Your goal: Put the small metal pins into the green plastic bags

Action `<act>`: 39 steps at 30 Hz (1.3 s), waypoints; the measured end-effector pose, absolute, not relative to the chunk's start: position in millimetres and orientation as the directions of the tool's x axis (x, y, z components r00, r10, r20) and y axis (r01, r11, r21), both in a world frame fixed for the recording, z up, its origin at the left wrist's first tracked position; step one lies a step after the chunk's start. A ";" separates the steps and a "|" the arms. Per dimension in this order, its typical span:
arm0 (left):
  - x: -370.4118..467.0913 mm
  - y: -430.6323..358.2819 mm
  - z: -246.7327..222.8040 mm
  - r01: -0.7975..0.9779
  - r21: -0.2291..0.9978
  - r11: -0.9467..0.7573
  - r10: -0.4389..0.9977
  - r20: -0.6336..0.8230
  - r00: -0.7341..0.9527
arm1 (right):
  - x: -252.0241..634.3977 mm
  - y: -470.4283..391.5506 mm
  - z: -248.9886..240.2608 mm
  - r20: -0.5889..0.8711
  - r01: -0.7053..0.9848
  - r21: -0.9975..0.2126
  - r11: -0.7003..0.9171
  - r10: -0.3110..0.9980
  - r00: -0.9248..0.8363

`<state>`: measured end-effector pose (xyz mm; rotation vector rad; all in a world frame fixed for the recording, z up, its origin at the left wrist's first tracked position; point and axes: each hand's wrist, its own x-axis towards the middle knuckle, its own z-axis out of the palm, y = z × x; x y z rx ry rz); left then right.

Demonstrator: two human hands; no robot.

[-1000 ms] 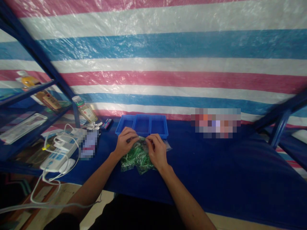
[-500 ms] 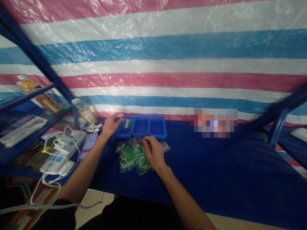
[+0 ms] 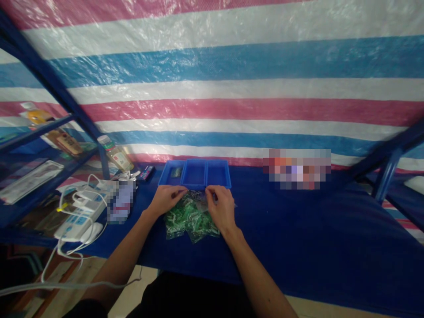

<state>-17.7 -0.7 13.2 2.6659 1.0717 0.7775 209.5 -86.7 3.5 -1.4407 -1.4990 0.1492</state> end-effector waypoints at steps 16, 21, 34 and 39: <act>-16.2 -1.9 14.3 0.764 0.158 -0.625 0.778 0.203 0.595 | 199.1 -89.1 5.0 0.546 0.672 -0.649 0.357 0.834 0.084; -16.0 -1.5 15.6 0.780 0.173 -0.602 0.798 0.181 0.576 | 198.2 -90.1 6.2 0.544 0.675 -0.642 0.363 0.836 0.068; -14.7 -9.6 12.2 0.527 0.393 -0.753 0.658 0.448 0.605 | 197.9 -88.4 1.2 0.505 0.650 -0.687 0.325 0.857 0.105; -8.7 -14.4 11.7 0.467 0.426 -0.775 0.630 0.456 0.629 | 197.9 -88.5 2.2 0.519 0.660 -0.654 0.370 0.854 0.036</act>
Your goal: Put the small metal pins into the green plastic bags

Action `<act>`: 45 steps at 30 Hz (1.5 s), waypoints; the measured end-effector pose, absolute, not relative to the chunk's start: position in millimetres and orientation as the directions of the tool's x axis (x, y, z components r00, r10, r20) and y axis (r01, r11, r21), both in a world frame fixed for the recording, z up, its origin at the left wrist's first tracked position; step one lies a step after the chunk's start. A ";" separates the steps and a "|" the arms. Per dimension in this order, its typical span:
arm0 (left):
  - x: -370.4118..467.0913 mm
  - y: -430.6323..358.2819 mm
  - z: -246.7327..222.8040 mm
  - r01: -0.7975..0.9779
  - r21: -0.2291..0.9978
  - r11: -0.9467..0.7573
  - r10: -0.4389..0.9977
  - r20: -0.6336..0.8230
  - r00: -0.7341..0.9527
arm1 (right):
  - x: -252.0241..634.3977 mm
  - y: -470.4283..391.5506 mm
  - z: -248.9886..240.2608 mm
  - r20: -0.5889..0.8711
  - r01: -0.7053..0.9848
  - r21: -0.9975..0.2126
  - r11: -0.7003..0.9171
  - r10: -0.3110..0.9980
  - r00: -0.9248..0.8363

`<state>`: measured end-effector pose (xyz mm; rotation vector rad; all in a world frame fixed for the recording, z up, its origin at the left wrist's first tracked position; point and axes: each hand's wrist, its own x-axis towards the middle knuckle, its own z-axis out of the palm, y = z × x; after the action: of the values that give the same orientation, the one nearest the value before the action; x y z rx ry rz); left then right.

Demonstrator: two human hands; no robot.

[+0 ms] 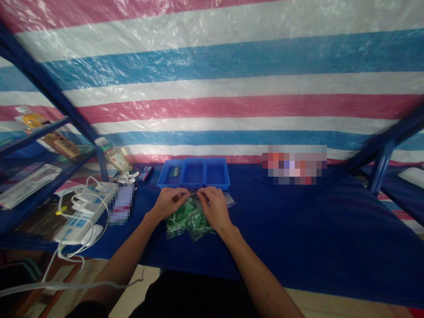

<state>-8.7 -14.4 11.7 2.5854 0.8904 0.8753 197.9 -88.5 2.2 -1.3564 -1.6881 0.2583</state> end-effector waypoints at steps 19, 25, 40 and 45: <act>-4.3 -18.1 14.8 0.405 0.341 -0.849 0.529 0.542 0.653 | 195.4 -90.1 1.6 0.523 0.667 -0.643 0.377 0.852 0.024; -1.9 -18.8 11.1 0.395 0.326 -0.859 0.512 0.534 0.673 | 193.2 -92.0 0.8 0.560 0.666 -0.602 0.440 0.827 -0.040; -0.6 -22.7 19.1 0.385 0.381 -0.840 0.538 0.497 0.681 | 188.4 -92.6 5.5 0.571 0.548 -0.685 0.480 0.821 -0.005; -2.1 -23.3 23.6 0.387 0.408 -0.827 0.558 0.506 0.658 | 203.0 -111.1 36.7 0.495 0.442 -0.809 0.387 0.855 0.158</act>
<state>-2.1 -23.3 23.6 2.6125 0.7606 0.9265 203.0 -111.1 36.7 -1.2323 -1.4683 0.4399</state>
